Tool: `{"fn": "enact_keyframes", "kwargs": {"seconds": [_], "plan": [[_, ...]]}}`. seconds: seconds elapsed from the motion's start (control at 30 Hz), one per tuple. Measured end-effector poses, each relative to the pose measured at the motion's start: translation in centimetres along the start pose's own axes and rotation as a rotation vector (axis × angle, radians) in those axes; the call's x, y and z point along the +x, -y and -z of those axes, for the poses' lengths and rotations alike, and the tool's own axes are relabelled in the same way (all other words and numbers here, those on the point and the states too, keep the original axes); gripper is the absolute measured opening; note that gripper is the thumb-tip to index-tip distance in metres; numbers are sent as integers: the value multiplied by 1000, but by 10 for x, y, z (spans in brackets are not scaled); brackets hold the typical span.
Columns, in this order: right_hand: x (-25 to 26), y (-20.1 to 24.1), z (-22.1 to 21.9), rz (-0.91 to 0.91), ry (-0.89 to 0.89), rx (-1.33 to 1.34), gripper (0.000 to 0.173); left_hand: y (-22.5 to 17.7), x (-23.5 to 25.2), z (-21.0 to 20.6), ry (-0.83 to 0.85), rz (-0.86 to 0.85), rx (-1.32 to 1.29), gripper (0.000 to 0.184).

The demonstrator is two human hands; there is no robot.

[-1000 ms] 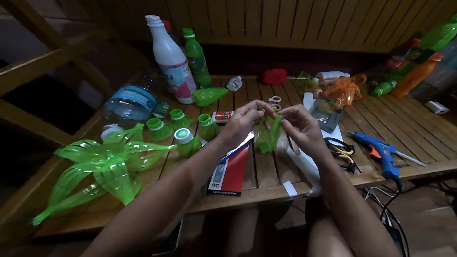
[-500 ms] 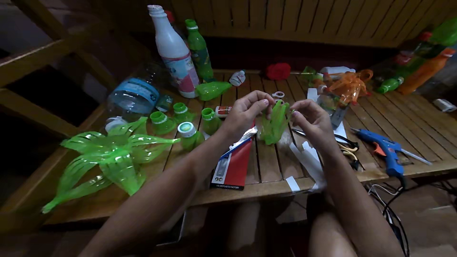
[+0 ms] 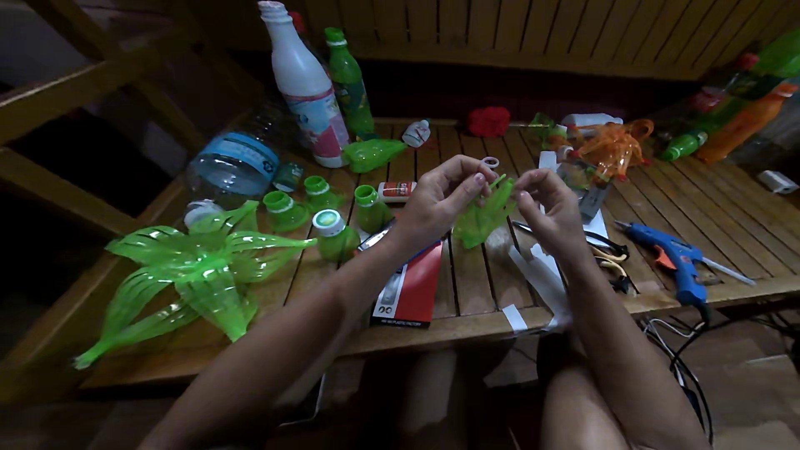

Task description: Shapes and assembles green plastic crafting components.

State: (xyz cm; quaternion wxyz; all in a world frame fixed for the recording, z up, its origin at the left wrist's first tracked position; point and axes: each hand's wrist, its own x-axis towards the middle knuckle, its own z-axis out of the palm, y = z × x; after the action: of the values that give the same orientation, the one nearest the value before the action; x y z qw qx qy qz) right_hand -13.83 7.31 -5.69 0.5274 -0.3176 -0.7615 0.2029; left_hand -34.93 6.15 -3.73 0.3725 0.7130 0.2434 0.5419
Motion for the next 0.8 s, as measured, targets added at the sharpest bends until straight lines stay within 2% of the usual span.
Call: {"fn": "enact_keyframes", "kwargs": {"seconds": [0.1,0.17,0.4,0.53,0.67,0.8], "plan": [[0,-3,-4,113,-28,-222,17,1,0,-1,-6,-10,14,15],[0,-4,-6,146,-51,-279,15,3,0,-2,3,-19,26,15],[-2,-1,-8,138,-69,-213,18,-5,-2,-4,-10,-4,217,23],[-1,0,-9,149,-67,-184,17,-6,-3,-3,36,-63,217,32],[-2,-1,-10,188,-76,-164,22,-9,-4,-7,9,-10,257,30],[-1,2,-13,230,-80,-161,25,-8,-6,-10,-43,26,422,30]]}}
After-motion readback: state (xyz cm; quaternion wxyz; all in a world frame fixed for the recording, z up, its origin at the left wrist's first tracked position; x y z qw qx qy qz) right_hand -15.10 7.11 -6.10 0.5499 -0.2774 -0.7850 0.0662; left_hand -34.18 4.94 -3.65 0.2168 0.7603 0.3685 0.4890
